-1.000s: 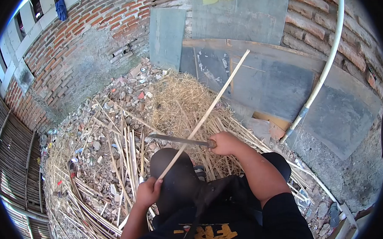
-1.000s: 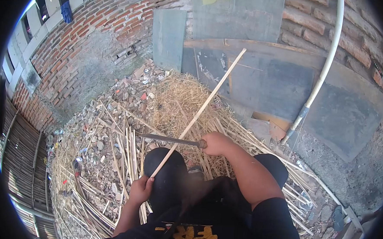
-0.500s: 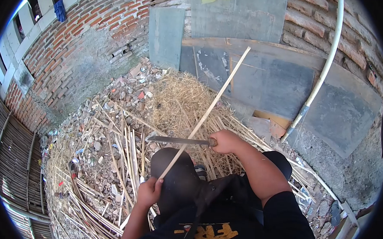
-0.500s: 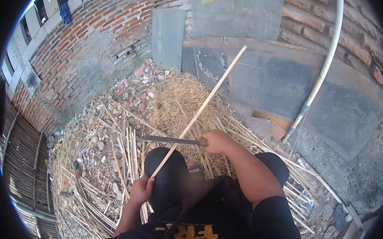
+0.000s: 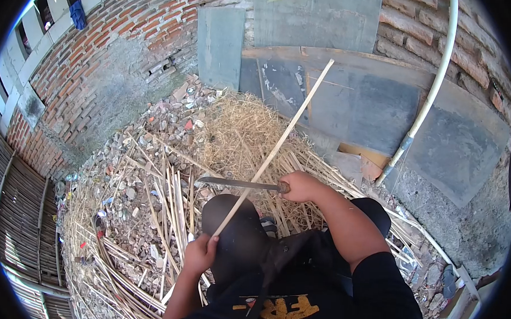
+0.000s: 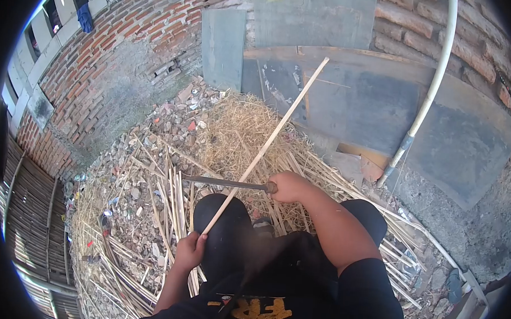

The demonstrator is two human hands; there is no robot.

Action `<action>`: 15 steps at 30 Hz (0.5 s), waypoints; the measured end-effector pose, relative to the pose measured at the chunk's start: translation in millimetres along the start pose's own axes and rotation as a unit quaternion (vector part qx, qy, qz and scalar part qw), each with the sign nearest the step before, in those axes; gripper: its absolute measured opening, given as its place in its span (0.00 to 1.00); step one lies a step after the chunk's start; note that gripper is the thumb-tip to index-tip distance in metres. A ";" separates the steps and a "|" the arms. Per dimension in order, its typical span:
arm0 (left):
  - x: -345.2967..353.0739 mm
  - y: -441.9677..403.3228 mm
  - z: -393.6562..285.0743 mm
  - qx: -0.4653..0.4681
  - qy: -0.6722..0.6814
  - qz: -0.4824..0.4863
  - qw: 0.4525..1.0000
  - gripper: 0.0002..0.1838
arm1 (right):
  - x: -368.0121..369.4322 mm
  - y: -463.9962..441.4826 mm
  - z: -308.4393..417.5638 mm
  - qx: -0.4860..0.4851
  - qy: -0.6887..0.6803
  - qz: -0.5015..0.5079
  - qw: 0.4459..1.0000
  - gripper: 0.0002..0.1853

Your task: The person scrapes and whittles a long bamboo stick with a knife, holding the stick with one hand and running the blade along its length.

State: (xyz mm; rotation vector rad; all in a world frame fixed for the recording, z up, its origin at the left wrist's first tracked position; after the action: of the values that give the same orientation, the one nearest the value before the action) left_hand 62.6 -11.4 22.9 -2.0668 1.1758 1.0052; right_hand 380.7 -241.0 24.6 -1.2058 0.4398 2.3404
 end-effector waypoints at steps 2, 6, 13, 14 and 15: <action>-0.6 -0.4 -1.3 -0.003 0.000 0.001 1.000 0.21 | -3.4 1.7 3.4 -0.001 0.002 0.000 1.000 0.10; -1.4 0.1 -3.4 -0.009 0.005 0.001 1.000 0.21 | -1.2 -0.3 1.3 0.001 0.016 0.017 1.000 0.14; -0.8 -1.3 -2.5 -0.013 -0.005 -0.002 1.000 0.21 | -18.0 10.7 24.0 0.041 0.088 -0.007 0.995 0.11; -1.4 -0.8 -5.1 -0.016 -0.009 -0.002 1.000 0.20 | -19.2 12.3 26.8 0.050 0.102 -0.007 0.993 0.11; -1.9 0.5 -6.6 -0.021 -0.014 0.002 1.000 0.20 | -19.4 10.8 25.2 0.056 0.099 -0.013 0.993 0.12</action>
State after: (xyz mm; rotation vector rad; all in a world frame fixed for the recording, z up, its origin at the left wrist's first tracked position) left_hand 63.8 -15.8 28.2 -2.0762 1.1534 1.0663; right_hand 367.7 -243.1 55.5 -1.3869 0.6103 2.1524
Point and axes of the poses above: each hand's wrist, its own y-axis away from the middle knuckle, its own x-axis out of the palm, z = x × y, the point moved 1 cm from there along -y, towards the middle knuckle, and after that the axes turned 4 degrees about y, right-handed, at the moved point
